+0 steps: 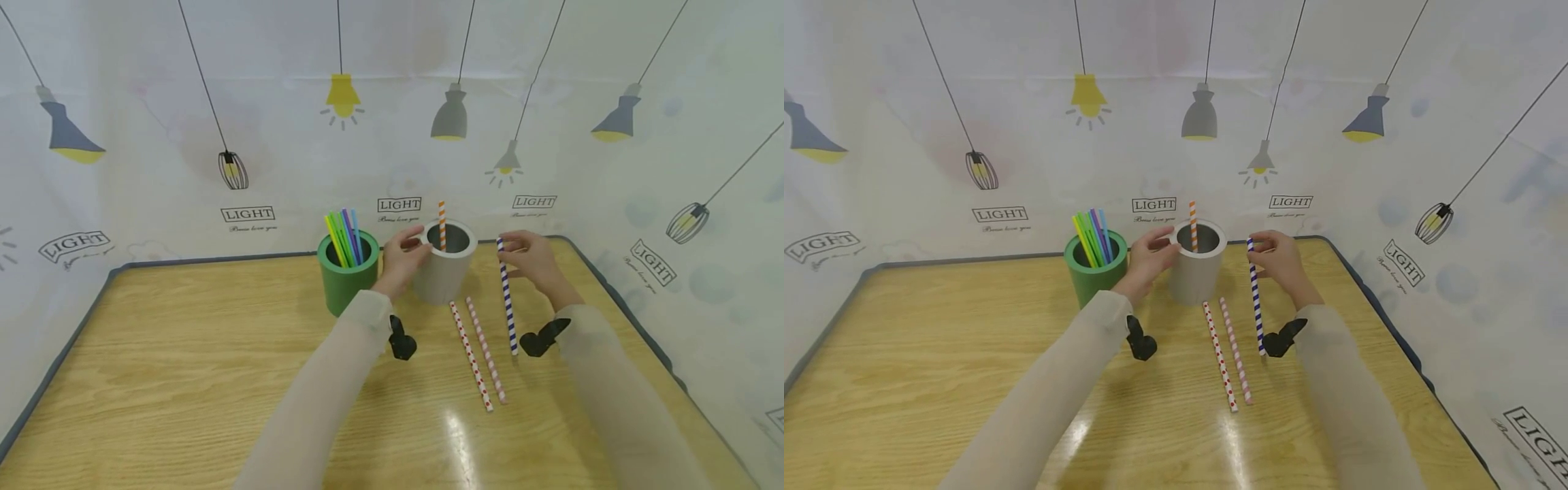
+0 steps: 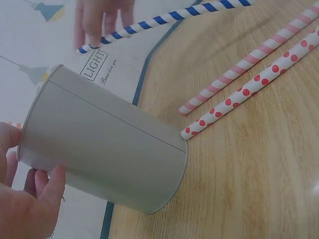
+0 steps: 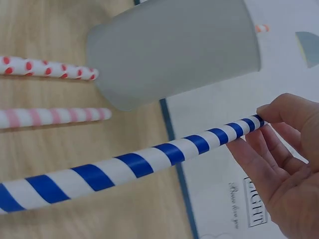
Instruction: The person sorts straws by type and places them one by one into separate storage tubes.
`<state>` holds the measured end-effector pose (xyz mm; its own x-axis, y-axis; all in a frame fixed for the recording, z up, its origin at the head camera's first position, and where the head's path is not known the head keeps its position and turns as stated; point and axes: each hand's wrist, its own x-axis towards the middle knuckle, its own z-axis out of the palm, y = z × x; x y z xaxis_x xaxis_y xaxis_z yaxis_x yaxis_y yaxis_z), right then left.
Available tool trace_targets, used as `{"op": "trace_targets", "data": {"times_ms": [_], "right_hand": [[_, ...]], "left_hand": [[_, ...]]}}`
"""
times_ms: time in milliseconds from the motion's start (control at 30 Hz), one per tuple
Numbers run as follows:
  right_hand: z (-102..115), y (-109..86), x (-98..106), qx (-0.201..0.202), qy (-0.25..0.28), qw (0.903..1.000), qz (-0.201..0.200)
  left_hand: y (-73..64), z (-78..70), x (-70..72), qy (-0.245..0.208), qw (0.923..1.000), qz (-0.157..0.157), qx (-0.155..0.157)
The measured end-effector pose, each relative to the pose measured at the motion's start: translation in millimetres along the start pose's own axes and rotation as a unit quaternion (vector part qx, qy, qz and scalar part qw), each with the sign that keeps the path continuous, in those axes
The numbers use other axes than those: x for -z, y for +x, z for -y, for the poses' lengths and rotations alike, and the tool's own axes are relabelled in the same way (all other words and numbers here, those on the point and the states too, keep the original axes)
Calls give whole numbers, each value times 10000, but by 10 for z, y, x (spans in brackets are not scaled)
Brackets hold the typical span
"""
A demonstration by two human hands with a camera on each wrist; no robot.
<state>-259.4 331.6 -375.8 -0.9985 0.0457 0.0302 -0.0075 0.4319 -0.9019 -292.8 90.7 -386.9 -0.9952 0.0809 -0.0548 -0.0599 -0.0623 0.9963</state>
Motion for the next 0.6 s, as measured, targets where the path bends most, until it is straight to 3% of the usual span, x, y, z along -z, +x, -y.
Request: {"op": "trace_targets", "data": {"times_ms": [200, 467, 600], "right_hand": [[237, 44, 66, 491, -51, 9986, -202], [558, 88, 102, 547, -290, 9974, -380], [713, 109, 110, 775, -316, 9958, -378]], "left_hand": [[-4, -1, 4, -15, 10000, 20, -51], [18, 17, 5, 8, 10000, 1, -36], [20, 22, 5, -5, 10000, -12, -48]]}}
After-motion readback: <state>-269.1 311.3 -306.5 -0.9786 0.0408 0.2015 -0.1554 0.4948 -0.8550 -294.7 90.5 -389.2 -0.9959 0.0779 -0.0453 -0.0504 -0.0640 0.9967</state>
